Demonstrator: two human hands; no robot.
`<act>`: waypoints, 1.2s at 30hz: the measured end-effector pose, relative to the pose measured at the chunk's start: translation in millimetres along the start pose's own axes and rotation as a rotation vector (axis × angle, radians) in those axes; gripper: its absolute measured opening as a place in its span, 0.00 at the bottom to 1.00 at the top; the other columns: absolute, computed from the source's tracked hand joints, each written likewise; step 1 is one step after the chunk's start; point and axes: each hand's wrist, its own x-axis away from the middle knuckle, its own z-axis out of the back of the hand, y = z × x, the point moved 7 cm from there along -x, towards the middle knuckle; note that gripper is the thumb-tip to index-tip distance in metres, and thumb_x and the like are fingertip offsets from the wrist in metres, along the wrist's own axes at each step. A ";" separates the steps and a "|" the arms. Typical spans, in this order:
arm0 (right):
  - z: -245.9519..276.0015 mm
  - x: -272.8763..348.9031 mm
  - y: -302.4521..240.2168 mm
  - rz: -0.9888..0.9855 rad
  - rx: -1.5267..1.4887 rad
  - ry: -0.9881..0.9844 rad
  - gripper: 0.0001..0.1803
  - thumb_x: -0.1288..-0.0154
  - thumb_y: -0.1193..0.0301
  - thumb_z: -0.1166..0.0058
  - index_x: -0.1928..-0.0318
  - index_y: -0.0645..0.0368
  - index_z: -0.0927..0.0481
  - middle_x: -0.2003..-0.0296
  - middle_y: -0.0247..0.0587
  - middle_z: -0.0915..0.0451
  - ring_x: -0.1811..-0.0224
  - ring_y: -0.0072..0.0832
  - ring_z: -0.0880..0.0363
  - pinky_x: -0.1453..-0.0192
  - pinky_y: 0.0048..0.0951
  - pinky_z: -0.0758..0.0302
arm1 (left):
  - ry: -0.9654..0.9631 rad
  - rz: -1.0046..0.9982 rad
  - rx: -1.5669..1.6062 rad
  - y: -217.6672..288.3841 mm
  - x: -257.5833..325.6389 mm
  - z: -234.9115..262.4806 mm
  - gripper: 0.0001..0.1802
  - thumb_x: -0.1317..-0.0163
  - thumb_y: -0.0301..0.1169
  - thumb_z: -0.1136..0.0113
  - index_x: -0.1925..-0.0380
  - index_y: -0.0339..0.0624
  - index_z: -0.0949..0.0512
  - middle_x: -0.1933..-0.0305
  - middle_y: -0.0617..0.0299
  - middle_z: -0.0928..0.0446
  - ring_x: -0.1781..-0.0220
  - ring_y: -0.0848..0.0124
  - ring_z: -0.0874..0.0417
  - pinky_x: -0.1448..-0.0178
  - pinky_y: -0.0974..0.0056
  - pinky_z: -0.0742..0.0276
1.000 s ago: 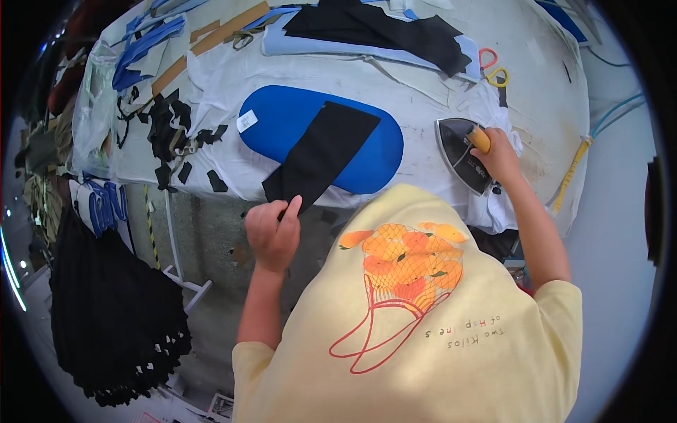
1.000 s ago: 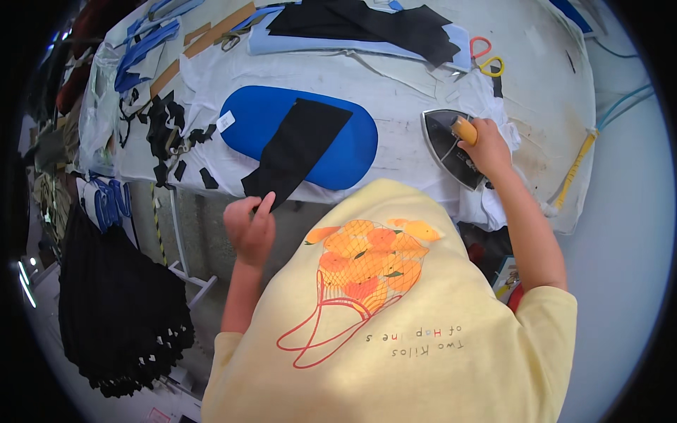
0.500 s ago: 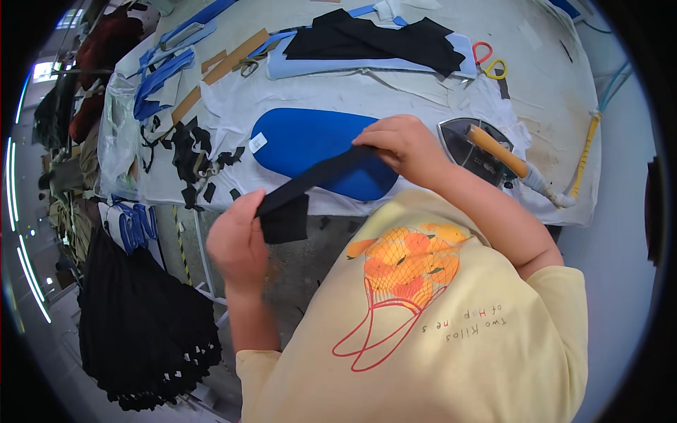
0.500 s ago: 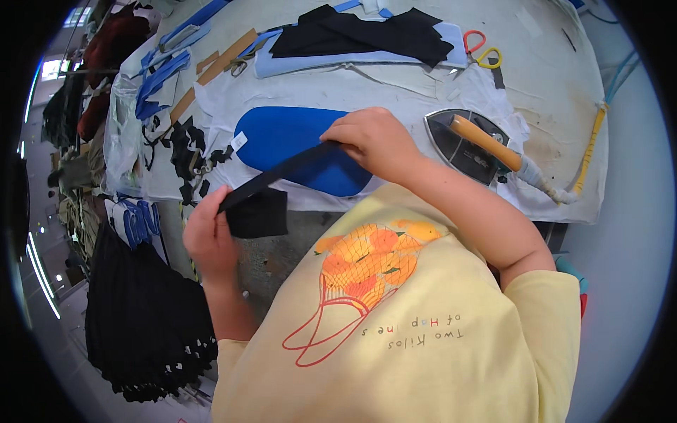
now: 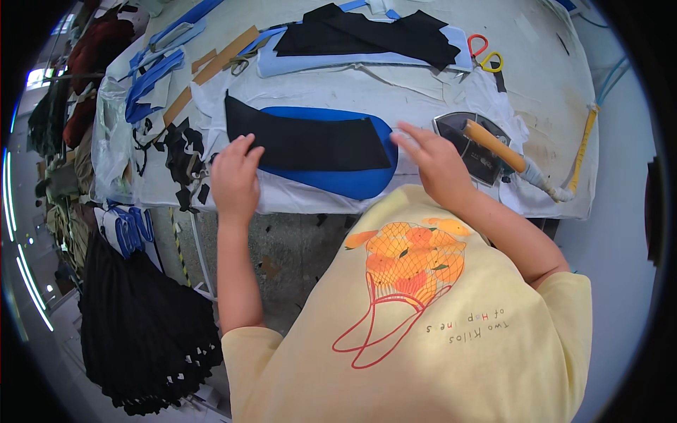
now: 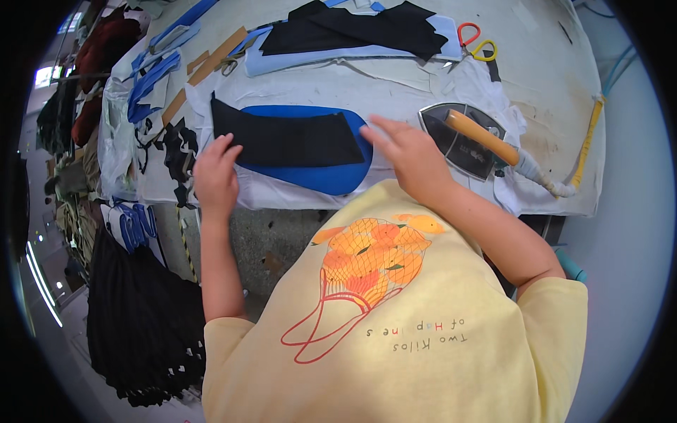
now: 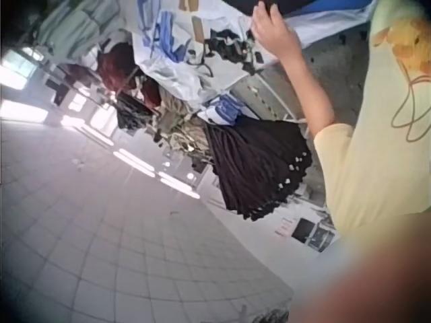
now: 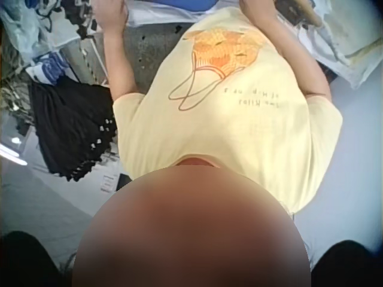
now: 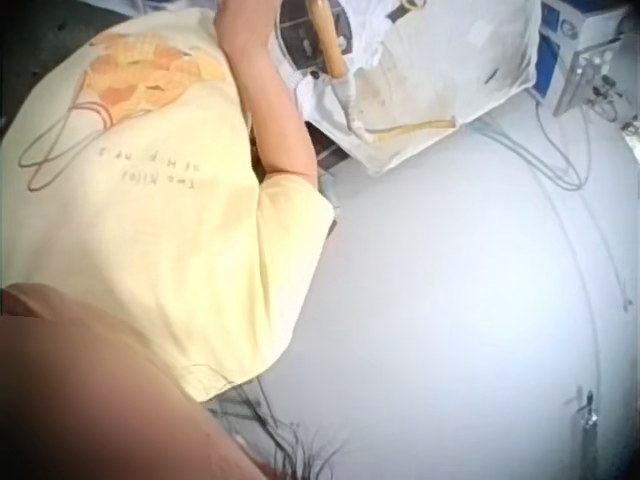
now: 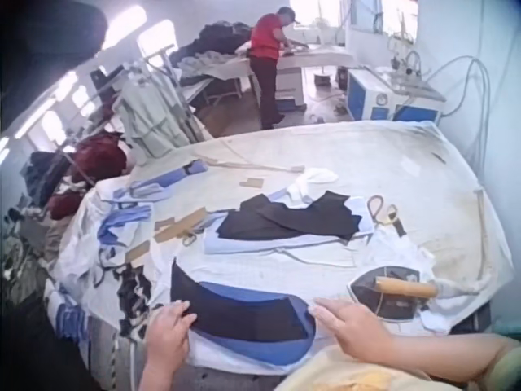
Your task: Ironing black fabric pieces on a specialized pressing board.
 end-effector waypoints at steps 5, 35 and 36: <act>-83.3 40.3 32.2 -1.272 -1.465 -0.234 0.25 0.29 0.58 0.45 0.38 0.57 0.28 0.49 0.43 0.20 0.51 0.27 0.20 0.41 0.32 0.26 | -0.121 -0.076 0.232 56.1 1.7 -34.5 0.30 0.45 0.29 0.43 0.38 0.45 0.27 0.30 0.53 0.32 0.29 0.52 0.32 0.30 0.47 0.37; -36.3 -11.3 23.4 -0.020 -0.068 -0.290 0.40 0.35 0.43 0.53 0.25 0.42 0.41 0.24 0.28 0.45 0.21 0.27 0.51 0.19 0.45 0.63 | -0.226 -0.004 0.163 84.9 -1.1 -71.5 0.32 0.39 0.41 0.43 0.32 0.58 0.30 0.26 0.62 0.36 0.25 0.60 0.37 0.24 0.50 0.45; -36.7 -10.7 24.0 -0.023 -0.076 -0.301 0.40 0.35 0.44 0.53 0.25 0.41 0.41 0.24 0.28 0.45 0.21 0.27 0.51 0.19 0.45 0.64 | -0.214 0.018 0.147 78.7 1.9 -72.0 0.32 0.39 0.41 0.42 0.32 0.58 0.30 0.26 0.62 0.36 0.25 0.60 0.37 0.24 0.50 0.45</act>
